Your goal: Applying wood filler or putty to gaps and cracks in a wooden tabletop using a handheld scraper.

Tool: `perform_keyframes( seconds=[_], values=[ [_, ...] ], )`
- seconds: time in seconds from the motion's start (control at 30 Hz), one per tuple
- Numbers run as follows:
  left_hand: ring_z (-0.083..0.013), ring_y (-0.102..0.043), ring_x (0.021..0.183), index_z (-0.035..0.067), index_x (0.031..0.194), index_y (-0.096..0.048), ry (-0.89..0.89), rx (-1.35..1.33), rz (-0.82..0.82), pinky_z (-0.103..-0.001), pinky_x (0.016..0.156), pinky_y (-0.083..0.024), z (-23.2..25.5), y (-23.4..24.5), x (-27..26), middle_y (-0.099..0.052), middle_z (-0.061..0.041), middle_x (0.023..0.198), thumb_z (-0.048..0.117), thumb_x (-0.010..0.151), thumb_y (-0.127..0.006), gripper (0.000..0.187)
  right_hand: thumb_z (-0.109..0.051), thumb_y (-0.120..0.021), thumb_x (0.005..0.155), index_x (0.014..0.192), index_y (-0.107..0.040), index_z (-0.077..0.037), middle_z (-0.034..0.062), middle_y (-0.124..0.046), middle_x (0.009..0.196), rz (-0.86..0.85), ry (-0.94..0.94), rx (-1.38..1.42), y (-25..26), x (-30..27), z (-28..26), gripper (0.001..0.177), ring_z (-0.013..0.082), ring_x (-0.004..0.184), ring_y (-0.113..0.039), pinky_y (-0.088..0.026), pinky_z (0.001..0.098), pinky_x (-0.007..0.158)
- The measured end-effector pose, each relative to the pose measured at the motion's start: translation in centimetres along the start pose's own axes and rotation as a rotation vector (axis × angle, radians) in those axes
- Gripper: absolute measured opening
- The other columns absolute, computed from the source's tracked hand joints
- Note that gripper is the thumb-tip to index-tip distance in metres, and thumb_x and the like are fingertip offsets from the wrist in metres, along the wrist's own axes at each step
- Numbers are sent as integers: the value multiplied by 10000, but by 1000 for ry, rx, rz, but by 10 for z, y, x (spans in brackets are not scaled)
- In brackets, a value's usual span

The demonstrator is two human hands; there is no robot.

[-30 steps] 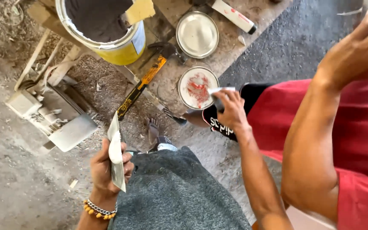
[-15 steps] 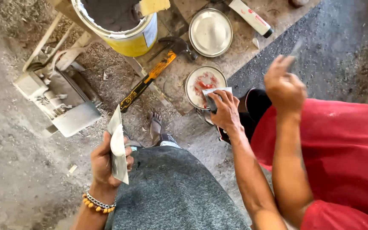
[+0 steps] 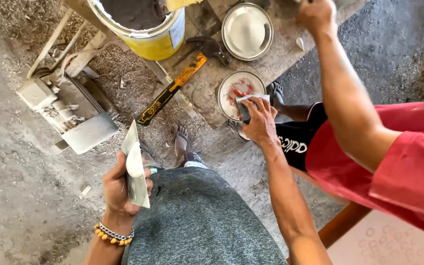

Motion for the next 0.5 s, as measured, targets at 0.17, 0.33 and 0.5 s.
perform_keyframes(
  seconds=[0.17, 0.33, 0.5],
  values=[
    [-325, -747, 897, 4, 1385, -537, -20, -39, -6, -447, 687, -663, 3, -9, 0, -717, -174, 1101, 384, 1144, -424, 464, -21, -744, 663, 1255, -675, -162, 9, -614, 1346, -154, -89, -35, 4, 7, -9, 612, 274, 1326, -498, -374, 518, 1039],
    [-443, -708, 1063, -5, 1517, -437, 35, -260, -424, -488, 759, -648, -3, -60, 4, -667, -263, 1280, 377, 1196, -400, 500, -7, -684, 748, 1250, -672, -137, 51, -607, 1347, -374, -166, 48, 35, 3, -35, 519, 264, 1330, -482, -368, 592, 1036],
    [-338, -657, 1214, 55, 1436, -468, -89, 103, 81, -548, 1030, -558, -4, -42, 31, -611, -159, 1384, 479, 990, -500, 616, 68, -585, 734, 1356, -522, -107, 117, -552, 1412, -210, -130, 1474, 84, -18, -161, 650, 310, 1222, -578, -505, 530, 1014]
  ],
)
Point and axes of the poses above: each hand's wrist, its own x-axis towards the middle knuckle, its own y-axis out of the back of the hand, z = x × y, the point moved 6 cm from there along x, towards the middle knuckle
